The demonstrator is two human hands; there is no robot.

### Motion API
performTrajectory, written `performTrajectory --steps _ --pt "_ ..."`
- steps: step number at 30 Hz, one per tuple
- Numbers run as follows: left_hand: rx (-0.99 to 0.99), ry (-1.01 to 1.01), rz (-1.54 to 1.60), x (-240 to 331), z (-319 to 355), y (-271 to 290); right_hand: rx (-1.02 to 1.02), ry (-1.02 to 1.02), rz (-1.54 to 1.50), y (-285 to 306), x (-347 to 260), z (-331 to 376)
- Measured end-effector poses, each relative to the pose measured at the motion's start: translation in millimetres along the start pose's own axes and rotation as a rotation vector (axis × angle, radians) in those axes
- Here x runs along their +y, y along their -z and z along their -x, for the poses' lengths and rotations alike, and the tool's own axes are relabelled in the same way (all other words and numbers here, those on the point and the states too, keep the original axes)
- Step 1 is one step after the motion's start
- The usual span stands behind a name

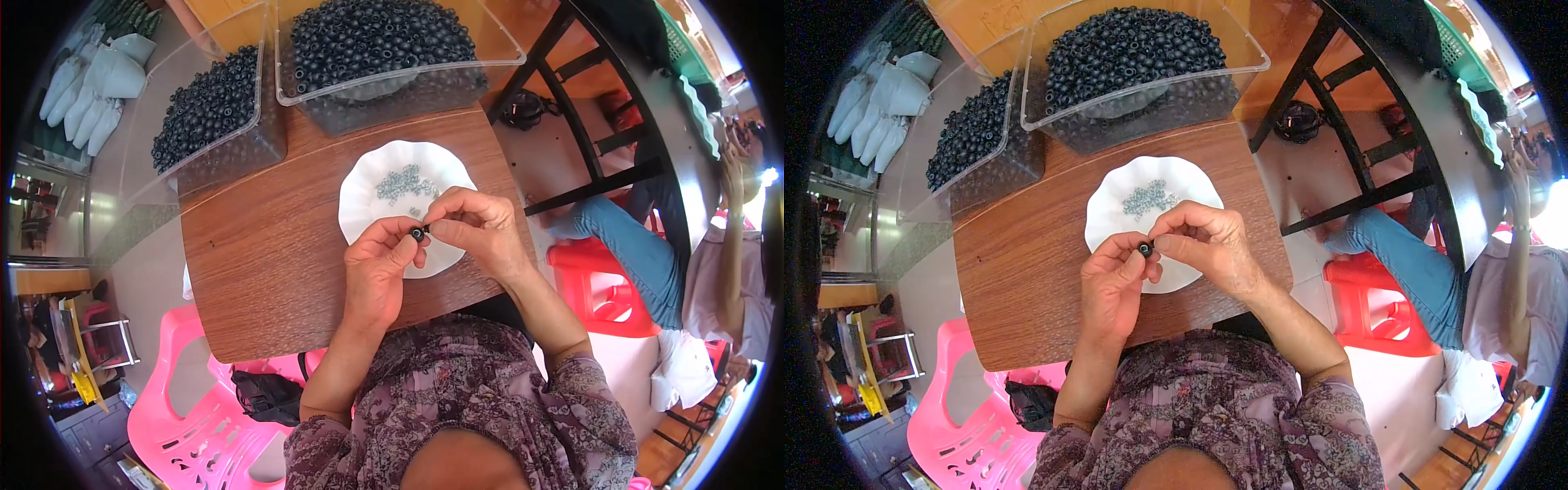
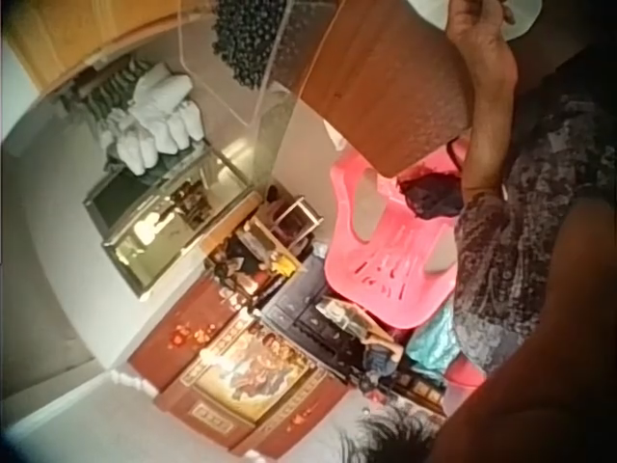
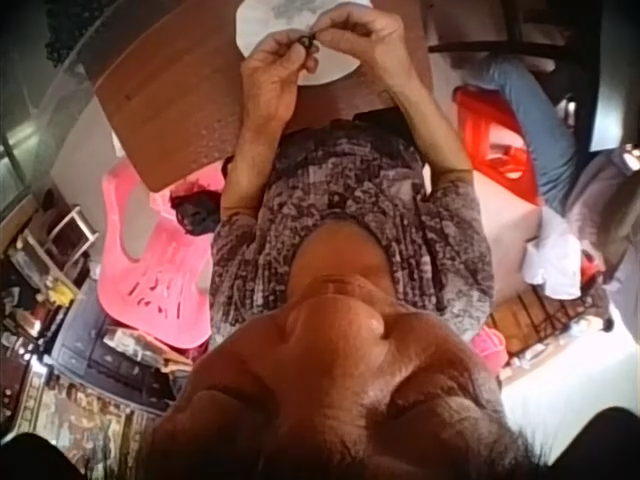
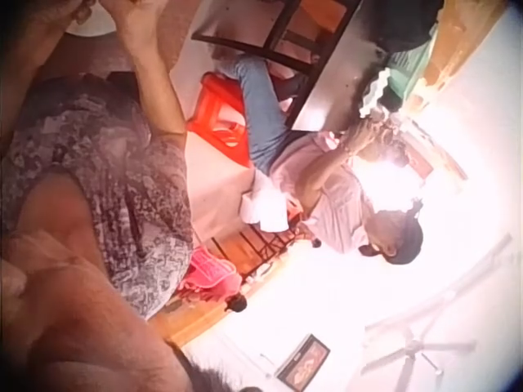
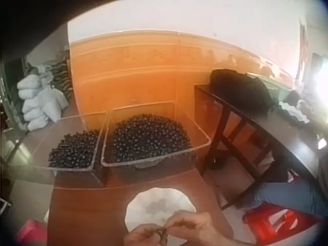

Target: Assembling small black plastic rings by inserting silver beads or pins into them.

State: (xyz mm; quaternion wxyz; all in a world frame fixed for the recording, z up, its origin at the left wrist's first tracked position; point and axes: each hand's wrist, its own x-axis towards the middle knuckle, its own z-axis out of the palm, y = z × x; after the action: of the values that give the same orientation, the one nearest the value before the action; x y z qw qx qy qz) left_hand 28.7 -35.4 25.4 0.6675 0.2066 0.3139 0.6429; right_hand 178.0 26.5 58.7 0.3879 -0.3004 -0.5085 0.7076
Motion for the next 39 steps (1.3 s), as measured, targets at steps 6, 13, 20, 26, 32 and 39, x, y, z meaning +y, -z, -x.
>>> performTrajectory --steps 6,13,20,26,32,39 --pt "0.014 -0.015 -0.030 -3 -1 -1 0.041 0.121 0.297 5 6 1" --pt "0.072 -0.053 -0.158 -3 -1 -1 -0.003 0.122 0.459 2 -8 -2" --pt "0.075 -0.020 -0.169 -5 0 -1 -0.059 0.239 0.481 3 -4 -8" --pt "0.072 -0.025 -0.136 -5 0 -4 -0.066 0.302 0.531 4 -4 -9" --pt "0.088 -0.019 -0.124 -6 -1 -6 0.009 0.191 0.508 0 -8 -7" --pt "0.079 0.018 -0.091 -5 -2 -7 -0.055 0.395 0.722 5 -11 -11"
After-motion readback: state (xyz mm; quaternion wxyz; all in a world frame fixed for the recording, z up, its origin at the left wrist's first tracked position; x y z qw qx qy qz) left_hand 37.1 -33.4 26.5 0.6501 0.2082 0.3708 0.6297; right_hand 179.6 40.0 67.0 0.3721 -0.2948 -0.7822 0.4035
